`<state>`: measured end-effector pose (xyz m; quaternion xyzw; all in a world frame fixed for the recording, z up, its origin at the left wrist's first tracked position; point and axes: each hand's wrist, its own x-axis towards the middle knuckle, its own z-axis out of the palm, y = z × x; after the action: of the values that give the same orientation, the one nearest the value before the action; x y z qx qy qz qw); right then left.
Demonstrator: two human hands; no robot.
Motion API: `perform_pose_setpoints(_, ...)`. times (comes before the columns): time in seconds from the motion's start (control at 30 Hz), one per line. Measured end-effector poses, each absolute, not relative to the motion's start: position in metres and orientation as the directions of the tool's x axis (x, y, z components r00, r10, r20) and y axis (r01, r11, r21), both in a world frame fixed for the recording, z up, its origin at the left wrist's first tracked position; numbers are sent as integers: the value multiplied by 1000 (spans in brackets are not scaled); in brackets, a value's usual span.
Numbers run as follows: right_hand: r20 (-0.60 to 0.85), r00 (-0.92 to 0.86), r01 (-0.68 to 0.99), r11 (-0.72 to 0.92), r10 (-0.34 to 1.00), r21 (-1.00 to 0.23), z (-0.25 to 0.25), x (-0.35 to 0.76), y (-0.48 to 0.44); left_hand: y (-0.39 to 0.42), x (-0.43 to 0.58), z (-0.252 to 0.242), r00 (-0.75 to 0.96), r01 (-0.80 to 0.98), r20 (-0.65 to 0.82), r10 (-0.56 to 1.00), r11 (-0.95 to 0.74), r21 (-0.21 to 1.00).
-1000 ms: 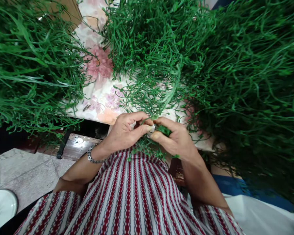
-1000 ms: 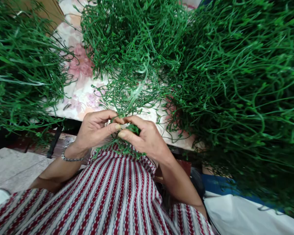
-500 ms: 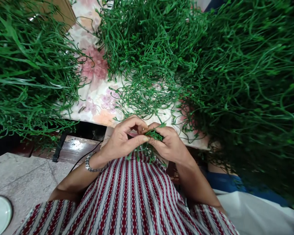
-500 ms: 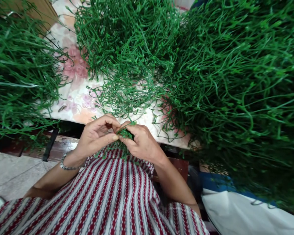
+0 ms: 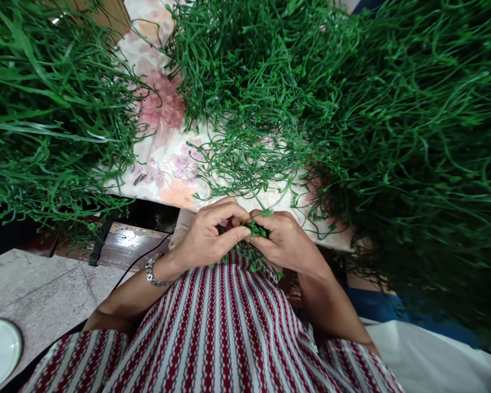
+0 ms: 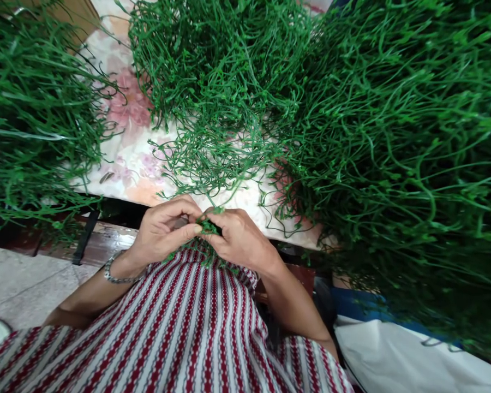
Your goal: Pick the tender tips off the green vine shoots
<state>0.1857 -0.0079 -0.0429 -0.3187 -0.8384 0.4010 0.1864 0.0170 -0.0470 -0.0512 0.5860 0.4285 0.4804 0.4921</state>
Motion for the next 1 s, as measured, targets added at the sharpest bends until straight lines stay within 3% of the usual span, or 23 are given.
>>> perform_pose_setpoints(0.07,66,-737,353,466,673,-811,-44,184,-8,-46,16,-54,168,-22,157,973,-155,988)
perform_pose_setpoints(0.2,125,-723,248,425,679,-871,-44,180,-10,-46,16,-62,79,-325,16,997,10,946)
perform_pose_setpoints(0.33,171,-670,237,427,722,-873,-43,176,-13,-49,22,-61,-42,-504,-14,999,-9,864)
perform_pose_setpoints(0.47,223,-648,161,417,728,-895,-46,171,-14,-49,25,-54,31,-653,-87,996,86,752)
perform_pose_setpoints(0.63,230,-692,103,409,684,-907,-49,170,-13,-45,23,-47,134,-706,-222,966,250,663)
perform_pose_setpoints(0.83,281,-704,86,470,653,-878,-51,172,-17,-45,22,-44,205,-716,-213,955,294,633)
perform_pose_setpoints(1.0,387,-548,98,517,741,-850,-57,167,-24,-43,25,-42,170,-733,-204,964,262,628)
